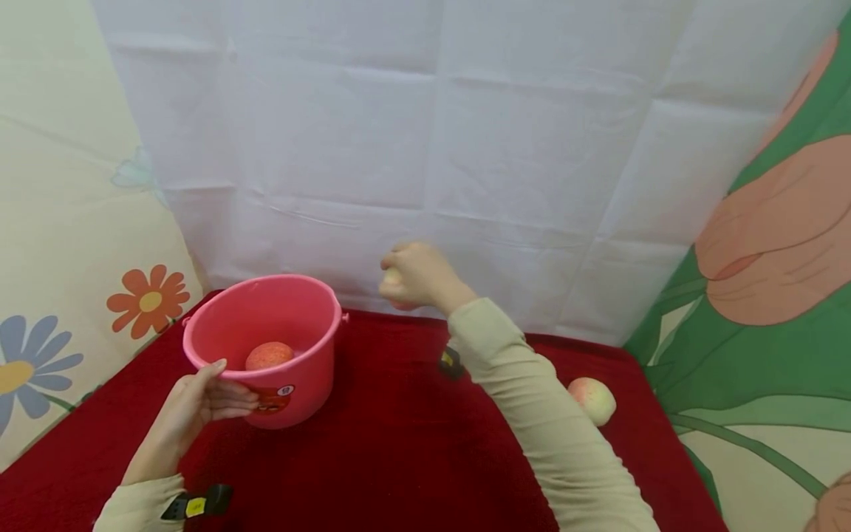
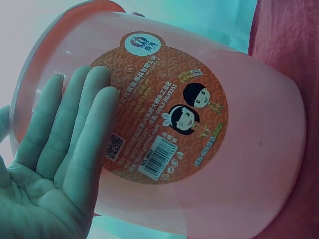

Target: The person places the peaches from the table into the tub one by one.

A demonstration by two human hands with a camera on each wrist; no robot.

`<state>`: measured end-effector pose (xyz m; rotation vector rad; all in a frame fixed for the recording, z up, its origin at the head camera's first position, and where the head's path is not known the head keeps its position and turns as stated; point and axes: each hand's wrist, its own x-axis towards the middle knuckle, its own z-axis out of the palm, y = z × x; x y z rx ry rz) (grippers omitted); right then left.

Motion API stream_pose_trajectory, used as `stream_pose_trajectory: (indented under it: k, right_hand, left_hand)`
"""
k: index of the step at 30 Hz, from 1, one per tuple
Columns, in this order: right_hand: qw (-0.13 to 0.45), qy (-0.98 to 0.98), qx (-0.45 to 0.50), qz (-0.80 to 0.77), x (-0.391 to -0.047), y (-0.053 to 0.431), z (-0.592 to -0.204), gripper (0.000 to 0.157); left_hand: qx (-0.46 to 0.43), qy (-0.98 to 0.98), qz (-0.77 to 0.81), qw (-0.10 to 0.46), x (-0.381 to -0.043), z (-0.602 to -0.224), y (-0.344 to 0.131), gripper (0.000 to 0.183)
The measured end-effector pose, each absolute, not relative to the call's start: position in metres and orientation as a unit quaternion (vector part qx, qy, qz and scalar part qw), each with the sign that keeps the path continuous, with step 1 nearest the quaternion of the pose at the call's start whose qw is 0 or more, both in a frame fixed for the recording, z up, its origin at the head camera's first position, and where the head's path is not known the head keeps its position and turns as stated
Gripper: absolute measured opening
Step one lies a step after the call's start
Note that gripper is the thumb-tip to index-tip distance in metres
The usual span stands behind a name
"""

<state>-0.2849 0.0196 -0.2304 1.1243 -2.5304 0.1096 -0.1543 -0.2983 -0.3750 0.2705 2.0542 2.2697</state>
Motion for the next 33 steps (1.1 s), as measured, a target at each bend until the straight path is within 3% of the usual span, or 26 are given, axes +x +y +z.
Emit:
stream_pose_trajectory:
  k: [13,24,33]
  right_hand:
    - [0.165,-0.898,0.401,0.073,-0.28,-0.003,-0.229,0.028]
    - [0.136,-0.906,0.394,0.077,-0.274,-0.026,-0.231,0.034]
    - [0.147,-0.895,0.408,0.105,-0.267,-0.041,-0.235,0.03]
  left_hand:
    - [0.089,0.668,0.738,0.036,-0.152,-0.374,-0.299,0.052]
    - [0.089,0.667,0.739,0.034,-0.153,-0.374,-0.298,0.05]
    - [0.094,0.667,0.739,0.031,-0.151,-0.373,-0.298,0.051]
